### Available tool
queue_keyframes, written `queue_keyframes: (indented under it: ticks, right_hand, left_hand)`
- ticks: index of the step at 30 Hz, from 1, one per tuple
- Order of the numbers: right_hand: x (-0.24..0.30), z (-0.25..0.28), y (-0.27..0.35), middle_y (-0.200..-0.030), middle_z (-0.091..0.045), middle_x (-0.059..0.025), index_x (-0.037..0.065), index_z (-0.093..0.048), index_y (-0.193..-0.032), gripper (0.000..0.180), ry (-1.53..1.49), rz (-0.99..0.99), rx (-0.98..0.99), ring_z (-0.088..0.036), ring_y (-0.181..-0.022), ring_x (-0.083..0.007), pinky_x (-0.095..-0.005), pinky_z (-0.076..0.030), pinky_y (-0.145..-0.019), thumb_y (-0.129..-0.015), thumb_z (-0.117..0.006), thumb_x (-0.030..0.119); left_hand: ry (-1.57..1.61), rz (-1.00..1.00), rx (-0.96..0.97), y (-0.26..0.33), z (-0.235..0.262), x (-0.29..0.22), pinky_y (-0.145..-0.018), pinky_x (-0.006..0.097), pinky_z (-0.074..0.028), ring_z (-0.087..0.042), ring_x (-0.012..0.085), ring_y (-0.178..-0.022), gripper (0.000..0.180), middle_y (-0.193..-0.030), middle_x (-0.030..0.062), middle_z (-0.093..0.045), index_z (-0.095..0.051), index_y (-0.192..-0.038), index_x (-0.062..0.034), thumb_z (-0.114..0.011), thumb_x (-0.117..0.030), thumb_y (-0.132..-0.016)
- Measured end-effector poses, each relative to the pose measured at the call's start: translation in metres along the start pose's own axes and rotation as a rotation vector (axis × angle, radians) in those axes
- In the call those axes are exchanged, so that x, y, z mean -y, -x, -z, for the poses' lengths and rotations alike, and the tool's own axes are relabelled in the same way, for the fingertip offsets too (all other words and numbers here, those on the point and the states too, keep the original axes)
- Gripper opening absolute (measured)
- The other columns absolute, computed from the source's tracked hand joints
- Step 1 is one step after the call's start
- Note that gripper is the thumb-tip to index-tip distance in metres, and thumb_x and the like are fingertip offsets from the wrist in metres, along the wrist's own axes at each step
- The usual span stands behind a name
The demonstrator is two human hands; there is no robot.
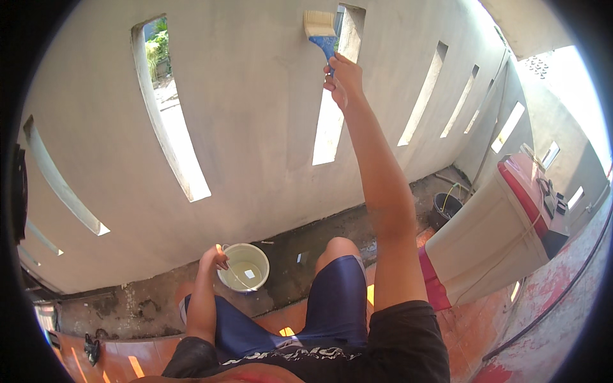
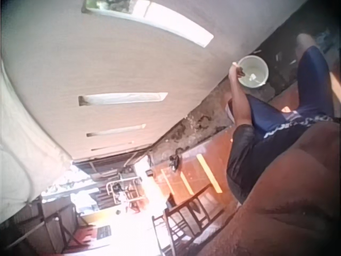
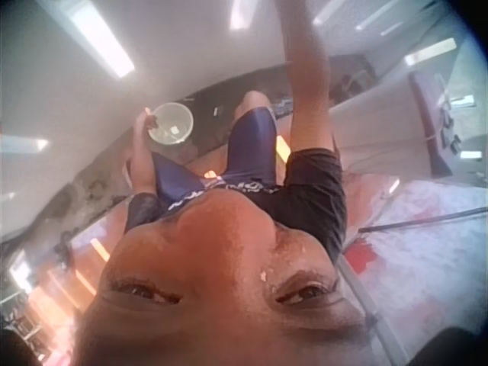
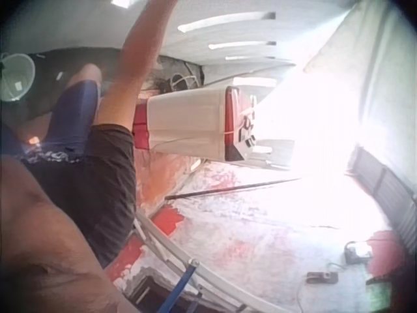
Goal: The person paints a ceiling using a paintbrush and a bucket of paint. They repeatedly dip the brush into the bucket and apply paint to the ceiling surface in a room with tiled flooring and visible construction materials.
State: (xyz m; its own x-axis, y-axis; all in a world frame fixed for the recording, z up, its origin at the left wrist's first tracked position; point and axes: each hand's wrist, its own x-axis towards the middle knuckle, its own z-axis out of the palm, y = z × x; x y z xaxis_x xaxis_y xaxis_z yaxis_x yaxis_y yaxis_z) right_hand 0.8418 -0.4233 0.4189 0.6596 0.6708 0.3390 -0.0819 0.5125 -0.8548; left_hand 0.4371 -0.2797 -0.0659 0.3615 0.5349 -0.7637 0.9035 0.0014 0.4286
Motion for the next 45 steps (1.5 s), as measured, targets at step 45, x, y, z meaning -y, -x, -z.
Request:
queue_keyframes:
  ticks: [45]
  right_hand:
    - [-0.216, 0.105, 0.152, -0.071, -0.055, -0.0028, -0.008, -0.059, -0.129, 0.037, 0.101, -0.216, -0.216, -0.039, -0.051, -0.0059, -0.0239, -0.029, -0.043, -0.094, -0.057, 0.006]
  left_hand:
    - [0.121, 0.014, -0.062, -0.004, 0.006, 0.016, -0.061, 0.042, -0.058, -0.075, 0.0271, -0.075, 0.021, -0.086, 0.0159, -0.074, -0.058, -0.112, 0.0065, -0.056, -0.01, -0.1]
